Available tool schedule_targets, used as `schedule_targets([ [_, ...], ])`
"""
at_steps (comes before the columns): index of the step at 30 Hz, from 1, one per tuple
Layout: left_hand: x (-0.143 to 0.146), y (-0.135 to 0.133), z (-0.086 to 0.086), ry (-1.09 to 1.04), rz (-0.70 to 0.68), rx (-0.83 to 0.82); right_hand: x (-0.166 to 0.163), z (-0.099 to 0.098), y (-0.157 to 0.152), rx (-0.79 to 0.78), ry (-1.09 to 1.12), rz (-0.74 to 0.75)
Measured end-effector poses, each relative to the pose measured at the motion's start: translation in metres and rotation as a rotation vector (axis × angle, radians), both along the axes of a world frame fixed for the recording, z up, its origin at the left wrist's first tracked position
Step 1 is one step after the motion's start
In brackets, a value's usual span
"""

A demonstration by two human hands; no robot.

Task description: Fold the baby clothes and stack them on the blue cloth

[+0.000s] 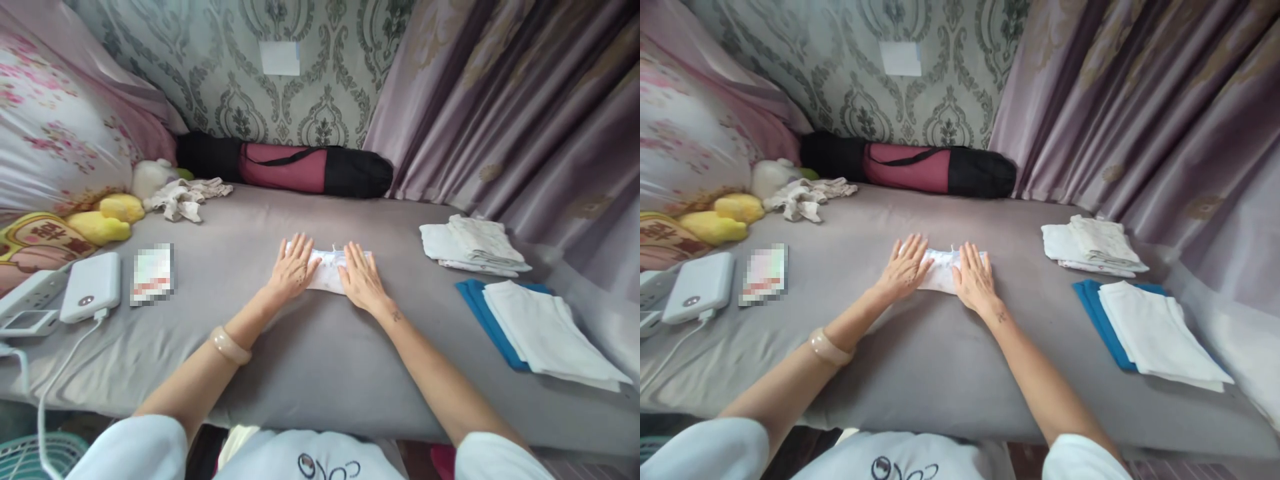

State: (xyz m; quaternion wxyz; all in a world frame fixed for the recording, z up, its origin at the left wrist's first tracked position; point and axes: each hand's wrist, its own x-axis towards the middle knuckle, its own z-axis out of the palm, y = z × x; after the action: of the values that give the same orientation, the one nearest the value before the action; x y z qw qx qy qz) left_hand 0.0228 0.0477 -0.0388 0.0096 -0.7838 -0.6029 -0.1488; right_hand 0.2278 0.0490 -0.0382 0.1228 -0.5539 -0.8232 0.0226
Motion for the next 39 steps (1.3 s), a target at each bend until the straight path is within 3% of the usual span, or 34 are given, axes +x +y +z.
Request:
schedule_targets([
  [2,-0.009,-0.001,0.002,-0.014,0.086,0.066,0.005,0.000,-0.002,0.118,0.011,-0.039],
  [3,-0.013,-0.001,0.000,-0.010,0.091,0.022,0.008,-0.003,-0.003,0.116,0.004,-0.045],
  [6,-0.026,0.002,-0.010,0.017,0.019,-0.217,0.015,-0.018,0.000,-0.029,-0.029,-0.057],
  [9,-0.032,0.006,-0.012,0.040,-0.005,-0.311,0.022,-0.027,0.008,-0.125,0.009,-0.047],
  [12,-0.027,0.003,-0.003,0.062,0.020,-0.280,0.029,-0.018,0.015,-0.133,0.124,-0.125],
  [17,-0.001,-0.007,0.008,0.038,-0.114,-0.187,0.038,0.009,0.008,-0.244,0.104,-0.526],
  [23,0.020,-0.007,-0.016,-0.015,-0.152,-0.208,0.036,0.008,0.003,-0.295,0.070,-0.530],
  [27,0.019,-0.008,-0.025,-0.034,-0.145,-0.150,0.033,0.010,0.011,-0.338,0.321,-0.537],
  [30,0.019,-0.010,-0.024,-0.033,-0.126,-0.131,0.027,0.022,0.015,-0.451,0.703,-0.534],
  [33,0.020,-0.010,-0.020,-0.027,-0.120,-0.153,0.013,0.041,0.013,-0.452,1.024,-0.489],
  [39,0.019,-0.009,-0.013,-0.039,-0.132,-0.132,-0.035,0.061,0.010,-0.470,1.186,-0.324],
])
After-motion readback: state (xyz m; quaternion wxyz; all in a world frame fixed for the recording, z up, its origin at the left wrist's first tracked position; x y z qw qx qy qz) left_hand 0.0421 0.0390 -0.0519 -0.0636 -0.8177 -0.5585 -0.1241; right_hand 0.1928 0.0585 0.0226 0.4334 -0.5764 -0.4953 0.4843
